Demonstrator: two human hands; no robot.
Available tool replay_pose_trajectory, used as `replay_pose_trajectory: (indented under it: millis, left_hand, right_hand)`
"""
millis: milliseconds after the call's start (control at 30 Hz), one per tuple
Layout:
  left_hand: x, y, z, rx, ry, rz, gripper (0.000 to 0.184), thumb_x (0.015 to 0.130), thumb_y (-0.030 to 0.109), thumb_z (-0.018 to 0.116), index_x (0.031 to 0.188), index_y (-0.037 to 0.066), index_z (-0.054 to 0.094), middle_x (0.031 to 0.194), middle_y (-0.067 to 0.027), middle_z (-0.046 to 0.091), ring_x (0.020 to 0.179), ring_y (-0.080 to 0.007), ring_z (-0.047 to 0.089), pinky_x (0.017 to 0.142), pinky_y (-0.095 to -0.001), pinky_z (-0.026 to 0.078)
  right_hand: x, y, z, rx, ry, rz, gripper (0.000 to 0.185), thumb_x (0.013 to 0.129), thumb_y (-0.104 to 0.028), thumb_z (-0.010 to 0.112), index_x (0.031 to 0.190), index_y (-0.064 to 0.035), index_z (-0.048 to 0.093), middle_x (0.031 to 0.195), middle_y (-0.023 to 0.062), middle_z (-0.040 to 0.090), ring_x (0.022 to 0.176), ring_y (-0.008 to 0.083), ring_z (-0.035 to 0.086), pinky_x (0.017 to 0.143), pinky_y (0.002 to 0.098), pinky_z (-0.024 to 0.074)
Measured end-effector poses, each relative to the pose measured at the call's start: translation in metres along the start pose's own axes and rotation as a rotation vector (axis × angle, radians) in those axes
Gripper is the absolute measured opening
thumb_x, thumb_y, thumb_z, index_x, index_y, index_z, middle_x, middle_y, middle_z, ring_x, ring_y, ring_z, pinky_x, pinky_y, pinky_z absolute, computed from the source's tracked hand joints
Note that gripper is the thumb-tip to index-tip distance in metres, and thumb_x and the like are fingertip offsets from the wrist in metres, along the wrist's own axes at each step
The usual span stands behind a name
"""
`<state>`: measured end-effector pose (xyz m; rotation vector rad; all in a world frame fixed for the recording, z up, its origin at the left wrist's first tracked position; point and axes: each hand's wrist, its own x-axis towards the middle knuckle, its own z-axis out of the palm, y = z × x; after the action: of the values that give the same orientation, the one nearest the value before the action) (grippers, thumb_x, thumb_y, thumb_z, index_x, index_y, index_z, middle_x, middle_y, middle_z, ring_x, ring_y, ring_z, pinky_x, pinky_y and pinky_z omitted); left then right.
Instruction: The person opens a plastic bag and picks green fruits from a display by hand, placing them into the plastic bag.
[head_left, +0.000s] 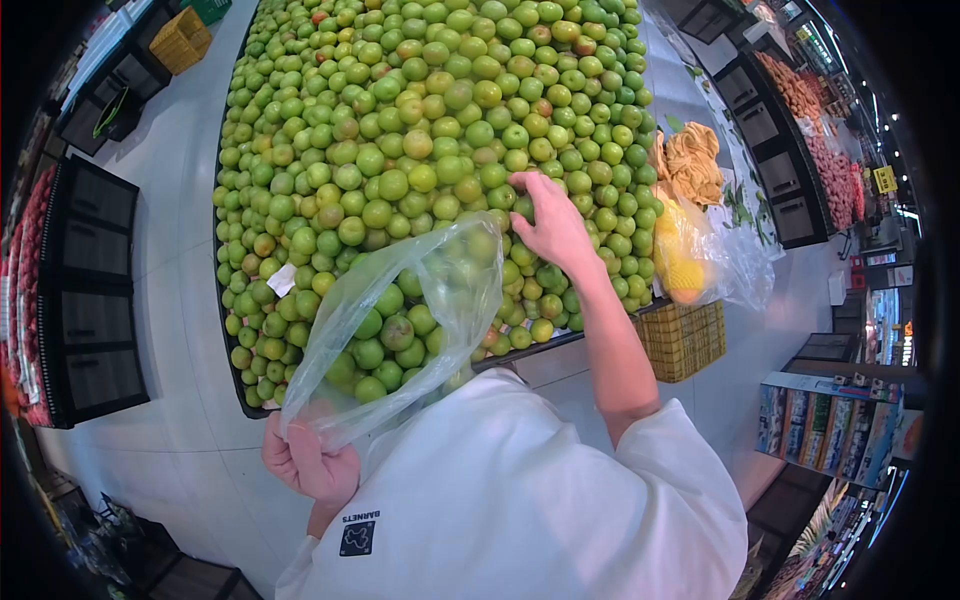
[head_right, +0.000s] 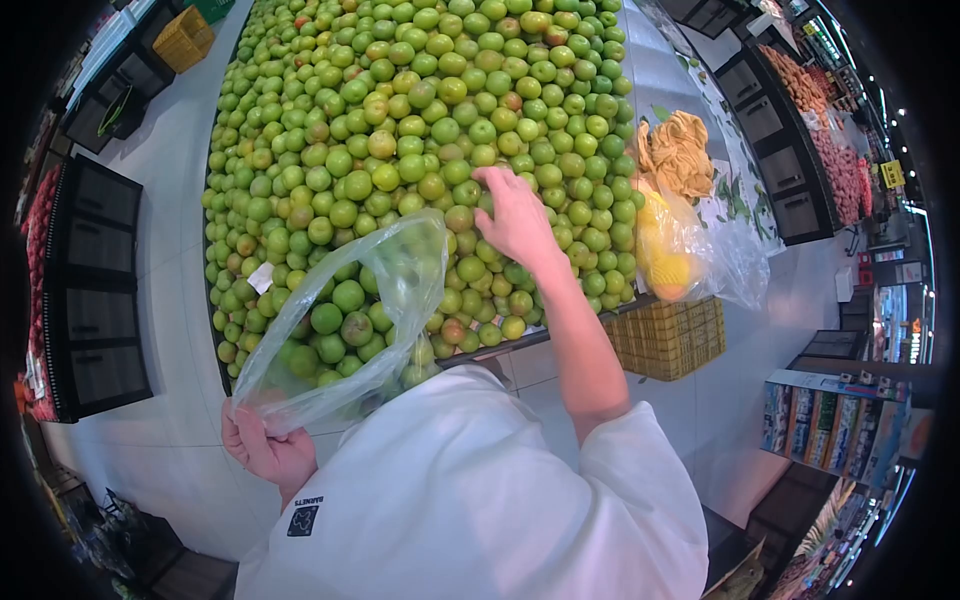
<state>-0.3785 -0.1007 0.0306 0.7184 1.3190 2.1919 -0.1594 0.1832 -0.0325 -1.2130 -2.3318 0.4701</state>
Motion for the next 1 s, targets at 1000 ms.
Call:
replay_pose_trajectory:
  millis: [1000]
  left_hand:
    - [-0.004,0.004,-0.006,-0.018,0.024,-0.102,0.022,0.092,0.016,0.057,0.077,0.004,0.049,0.077,-0.004,0.06,0.067,-0.0064,0.05,0.059,-0.0206,0.038]
  right_hand:
    - [-0.006,0.034,0.015,0.674,0.176,0.152,0.041,0.086,-0.013,0.071,0.121,-0.0061,0.051,0.102,0.0059,0.062,0.083,0.0156,0.06,0.068,0.0283,0.0479]
